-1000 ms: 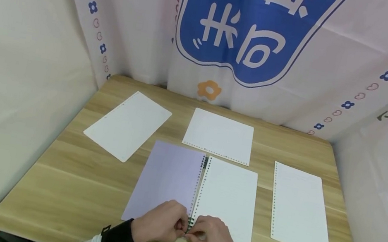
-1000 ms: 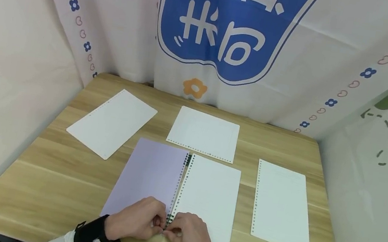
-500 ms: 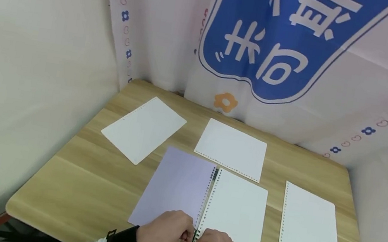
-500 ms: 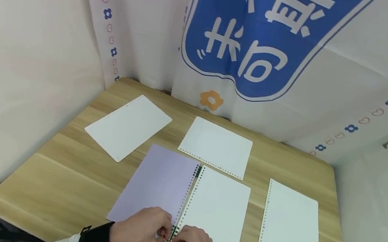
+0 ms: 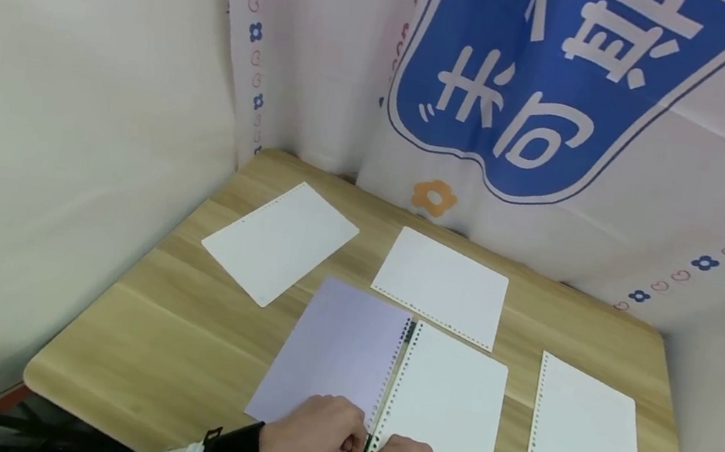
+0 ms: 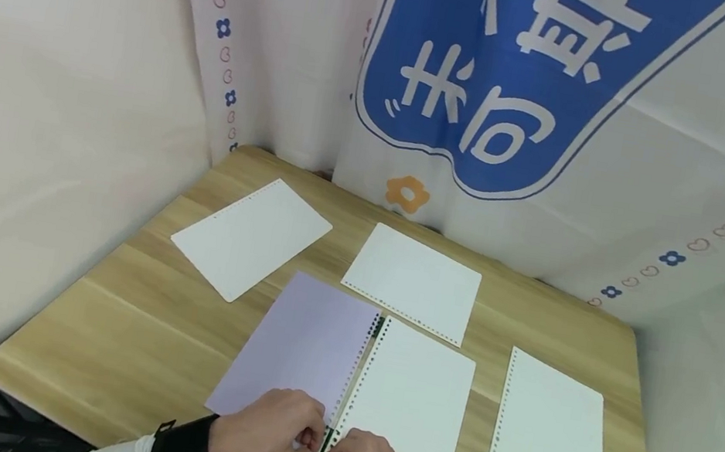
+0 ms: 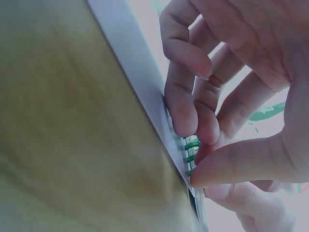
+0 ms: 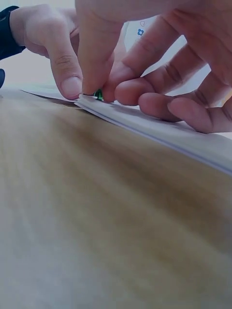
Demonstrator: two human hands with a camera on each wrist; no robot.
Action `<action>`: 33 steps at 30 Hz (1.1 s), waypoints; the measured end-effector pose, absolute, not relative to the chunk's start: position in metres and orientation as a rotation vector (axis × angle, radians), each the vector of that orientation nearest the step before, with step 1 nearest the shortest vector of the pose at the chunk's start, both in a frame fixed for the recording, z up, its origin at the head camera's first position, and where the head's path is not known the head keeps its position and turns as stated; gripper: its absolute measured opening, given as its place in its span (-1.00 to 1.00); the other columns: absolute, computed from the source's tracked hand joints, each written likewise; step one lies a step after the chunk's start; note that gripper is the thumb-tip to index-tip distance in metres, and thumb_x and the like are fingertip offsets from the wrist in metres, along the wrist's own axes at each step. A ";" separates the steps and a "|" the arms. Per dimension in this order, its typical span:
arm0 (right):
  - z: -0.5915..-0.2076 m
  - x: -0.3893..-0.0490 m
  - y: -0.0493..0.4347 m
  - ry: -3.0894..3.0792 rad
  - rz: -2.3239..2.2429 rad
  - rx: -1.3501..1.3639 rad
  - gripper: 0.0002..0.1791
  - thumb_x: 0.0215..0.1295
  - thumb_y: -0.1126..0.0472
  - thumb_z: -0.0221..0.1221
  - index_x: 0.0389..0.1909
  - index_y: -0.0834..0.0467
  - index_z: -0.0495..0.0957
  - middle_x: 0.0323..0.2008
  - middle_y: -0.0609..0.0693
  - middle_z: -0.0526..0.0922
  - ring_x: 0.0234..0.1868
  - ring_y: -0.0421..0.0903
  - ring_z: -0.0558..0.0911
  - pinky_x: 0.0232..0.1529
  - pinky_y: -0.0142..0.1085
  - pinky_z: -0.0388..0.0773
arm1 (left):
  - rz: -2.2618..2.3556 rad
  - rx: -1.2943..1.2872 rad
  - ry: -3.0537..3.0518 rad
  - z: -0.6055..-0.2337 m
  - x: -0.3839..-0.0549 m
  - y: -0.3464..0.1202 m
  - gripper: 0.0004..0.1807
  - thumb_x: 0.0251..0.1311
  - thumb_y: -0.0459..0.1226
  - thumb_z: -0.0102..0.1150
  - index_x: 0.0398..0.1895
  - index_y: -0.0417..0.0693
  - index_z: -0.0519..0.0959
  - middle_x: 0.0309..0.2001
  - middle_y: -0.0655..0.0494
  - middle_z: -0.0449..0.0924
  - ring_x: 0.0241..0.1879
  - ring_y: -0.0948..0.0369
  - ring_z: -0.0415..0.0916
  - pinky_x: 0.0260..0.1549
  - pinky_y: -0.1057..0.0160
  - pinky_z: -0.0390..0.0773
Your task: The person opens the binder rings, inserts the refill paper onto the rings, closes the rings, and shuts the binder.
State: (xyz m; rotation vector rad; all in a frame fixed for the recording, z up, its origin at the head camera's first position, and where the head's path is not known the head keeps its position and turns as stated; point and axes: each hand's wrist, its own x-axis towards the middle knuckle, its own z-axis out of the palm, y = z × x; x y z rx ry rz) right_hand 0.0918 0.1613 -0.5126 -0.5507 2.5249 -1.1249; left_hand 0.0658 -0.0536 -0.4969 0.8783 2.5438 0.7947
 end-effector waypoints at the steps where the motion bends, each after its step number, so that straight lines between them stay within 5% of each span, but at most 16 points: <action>1: -0.512 0.091 0.160 2.516 -1.117 -0.537 -0.84 0.24 0.17 0.51 -0.49 -0.12 0.77 -0.49 -0.43 0.64 -0.43 -0.47 0.56 -0.37 -0.44 0.53 | 0.783 0.876 2.555 -0.496 0.066 -0.055 -0.73 -0.02 -0.38 0.50 -0.65 0.22 0.69 -0.61 0.49 0.41 -0.60 0.51 0.29 -0.63 0.52 0.30; 10: -0.508 0.089 0.161 2.492 -1.079 -0.497 -0.89 0.22 0.19 0.51 -0.45 -0.08 0.81 -0.51 -0.41 0.63 -0.46 -0.46 0.54 -0.41 -0.46 0.53 | 0.692 0.958 2.604 -0.496 0.065 -0.051 -0.71 0.19 -0.04 0.55 -0.63 0.25 0.68 -0.56 0.51 0.45 -0.57 0.52 0.31 -0.59 0.51 0.32; 18: -0.509 0.087 0.169 2.604 -1.064 -0.547 -0.85 0.21 0.23 0.48 -0.48 -0.10 0.80 -0.50 -0.43 0.64 -0.47 -0.47 0.52 -0.44 -0.48 0.51 | 0.745 0.891 2.575 -0.496 0.057 -0.044 -0.68 0.07 -0.28 0.49 -0.70 0.22 0.56 -0.58 0.44 0.48 -0.61 0.48 0.31 -0.65 0.48 0.34; 33: -0.519 0.093 0.166 2.607 -1.102 -0.572 -0.85 0.23 0.22 0.48 -0.48 -0.10 0.81 -0.52 -0.44 0.63 -0.52 -0.49 0.51 -0.48 -0.53 0.47 | 0.784 0.819 2.547 -0.505 0.062 -0.051 -0.67 0.10 -0.27 0.51 -0.71 0.17 0.58 -0.65 0.47 0.41 -0.65 0.48 0.28 -0.66 0.45 0.33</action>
